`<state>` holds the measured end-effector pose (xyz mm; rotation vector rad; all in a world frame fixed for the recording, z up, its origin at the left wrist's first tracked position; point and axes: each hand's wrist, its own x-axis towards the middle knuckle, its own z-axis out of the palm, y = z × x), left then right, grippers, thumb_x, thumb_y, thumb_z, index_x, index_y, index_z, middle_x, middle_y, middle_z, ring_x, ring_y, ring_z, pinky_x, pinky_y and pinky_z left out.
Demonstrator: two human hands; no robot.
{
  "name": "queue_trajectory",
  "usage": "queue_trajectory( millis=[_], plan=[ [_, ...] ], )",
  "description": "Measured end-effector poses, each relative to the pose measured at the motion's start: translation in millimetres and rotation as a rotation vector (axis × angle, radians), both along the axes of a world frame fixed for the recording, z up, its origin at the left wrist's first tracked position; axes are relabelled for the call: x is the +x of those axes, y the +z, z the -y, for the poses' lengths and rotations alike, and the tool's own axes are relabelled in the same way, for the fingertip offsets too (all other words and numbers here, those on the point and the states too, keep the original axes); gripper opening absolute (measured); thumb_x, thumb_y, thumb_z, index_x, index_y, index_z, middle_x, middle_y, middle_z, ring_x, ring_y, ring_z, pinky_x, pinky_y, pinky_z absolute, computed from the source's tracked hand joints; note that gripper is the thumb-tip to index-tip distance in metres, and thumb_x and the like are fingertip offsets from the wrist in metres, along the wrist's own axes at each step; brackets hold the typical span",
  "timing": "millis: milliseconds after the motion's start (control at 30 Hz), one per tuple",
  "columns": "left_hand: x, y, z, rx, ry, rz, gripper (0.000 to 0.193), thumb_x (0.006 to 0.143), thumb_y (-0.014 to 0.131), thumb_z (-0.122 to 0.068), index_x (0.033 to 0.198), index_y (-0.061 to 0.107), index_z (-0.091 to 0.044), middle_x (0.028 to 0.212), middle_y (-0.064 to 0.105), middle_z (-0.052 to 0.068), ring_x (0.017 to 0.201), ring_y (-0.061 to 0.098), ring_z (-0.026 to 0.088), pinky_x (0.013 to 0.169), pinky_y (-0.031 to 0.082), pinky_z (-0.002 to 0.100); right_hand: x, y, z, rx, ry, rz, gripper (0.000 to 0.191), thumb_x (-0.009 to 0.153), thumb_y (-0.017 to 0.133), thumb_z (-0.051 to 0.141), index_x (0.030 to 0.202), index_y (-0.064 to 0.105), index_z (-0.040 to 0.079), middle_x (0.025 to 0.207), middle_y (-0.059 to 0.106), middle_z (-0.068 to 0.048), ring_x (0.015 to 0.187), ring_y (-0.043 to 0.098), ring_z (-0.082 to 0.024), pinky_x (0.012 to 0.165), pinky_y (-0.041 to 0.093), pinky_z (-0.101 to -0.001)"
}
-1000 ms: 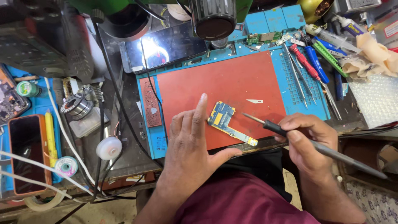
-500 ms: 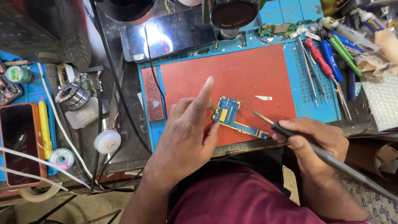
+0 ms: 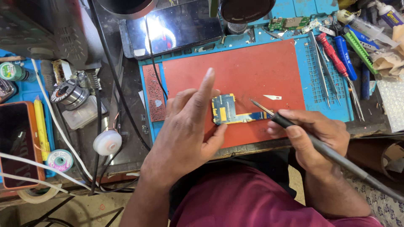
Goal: The person cleans and scrapes a small L-shaped circuit board on a red mat using a metal tool, a cloth, and a soldering iron. They repeatedly wipe the board and scrape its surface while working at a cluttered electronics repair bench.
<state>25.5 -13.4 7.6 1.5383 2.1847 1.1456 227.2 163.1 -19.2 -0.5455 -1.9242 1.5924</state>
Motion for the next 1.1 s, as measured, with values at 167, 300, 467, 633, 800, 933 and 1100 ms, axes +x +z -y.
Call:
queue_trajectory(
  millis=[167, 300, 467, 633, 800, 933, 1100],
  plan=[
    [5, -6, 1, 0.057, 0.036, -0.047, 0.093, 0.088, 0.078, -0.015, 0.162, 0.022, 0.001, 0.141, 0.063, 0.013, 0.131, 0.054, 0.030, 0.114, 0.040, 0.045, -9, 19, 2, 0.413, 0.093, 0.209, 0.024, 0.084, 0.078, 0.003, 0.107, 0.075, -0.002, 0.093, 0.076, -0.012, 0.071, 0.071, -0.014, 0.061, 0.053, -0.0248],
    [8, -9, 3, 0.043, 0.089, -0.028, 0.097, 0.086, 0.083, -0.019, 0.162, 0.024, -0.001, 0.132, 0.065, 0.010, 0.126, 0.057, 0.029, 0.112, 0.043, 0.045, -29, 21, 6, 0.559, 0.119, 0.081, 0.027, 0.079, 0.081, 0.000, 0.105, 0.074, 0.001, 0.090, 0.073, -0.011, 0.072, 0.071, -0.016, 0.059, 0.052, -0.0252],
    [6, -8, 3, 0.051, 0.113, 0.015, 0.102, 0.083, 0.087, -0.023, 0.161, 0.025, -0.002, 0.128, 0.065, 0.010, 0.122, 0.059, 0.029, 0.109, 0.047, 0.044, -42, 17, 9, 0.618, 0.088, 0.047, 0.025, 0.079, 0.082, -0.001, 0.102, 0.074, 0.001, 0.088, 0.072, -0.011, 0.076, 0.072, -0.019, 0.063, 0.056, -0.0259],
    [6, -6, 4, 0.040, 0.100, 0.017, 0.101, 0.083, 0.086, -0.021, 0.161, 0.024, 0.000, 0.128, 0.064, 0.011, 0.122, 0.059, 0.030, 0.109, 0.046, 0.044, -42, 18, 11, 0.561, 0.096, 0.065, 0.024, 0.081, 0.081, -0.001, 0.104, 0.074, 0.000, 0.089, 0.073, -0.011, 0.078, 0.073, -0.019, 0.068, 0.057, -0.0268],
    [6, -7, 4, 0.041, 0.104, 0.029, 0.100, 0.084, 0.085, -0.021, 0.161, 0.025, 0.001, 0.128, 0.064, 0.010, 0.122, 0.060, 0.029, 0.109, 0.047, 0.044, -43, 18, 11, 0.556, 0.094, 0.087, 0.024, 0.080, 0.081, -0.001, 0.103, 0.074, -0.001, 0.089, 0.073, -0.011, 0.077, 0.073, -0.019, 0.068, 0.057, -0.0276],
    [6, -7, 4, 0.030, 0.104, 0.029, 0.099, 0.084, 0.085, -0.021, 0.160, 0.025, 0.001, 0.127, 0.064, 0.011, 0.122, 0.060, 0.030, 0.109, 0.046, 0.044, -43, 18, 12, 0.550, 0.093, 0.071, 0.024, 0.082, 0.081, 0.000, 0.105, 0.073, 0.000, 0.092, 0.074, -0.012, 0.080, 0.074, -0.019, 0.069, 0.058, -0.0266],
    [6, -7, 4, 0.026, 0.105, 0.023, 0.099, 0.084, 0.085, -0.021, 0.160, 0.025, 0.000, 0.128, 0.065, 0.010, 0.122, 0.059, 0.030, 0.109, 0.046, 0.045, -41, 19, 12, 0.515, 0.091, 0.109, 0.023, 0.081, 0.081, -0.001, 0.103, 0.074, -0.001, 0.091, 0.074, -0.012, 0.079, 0.074, -0.019, 0.069, 0.057, -0.0271]
  ],
)
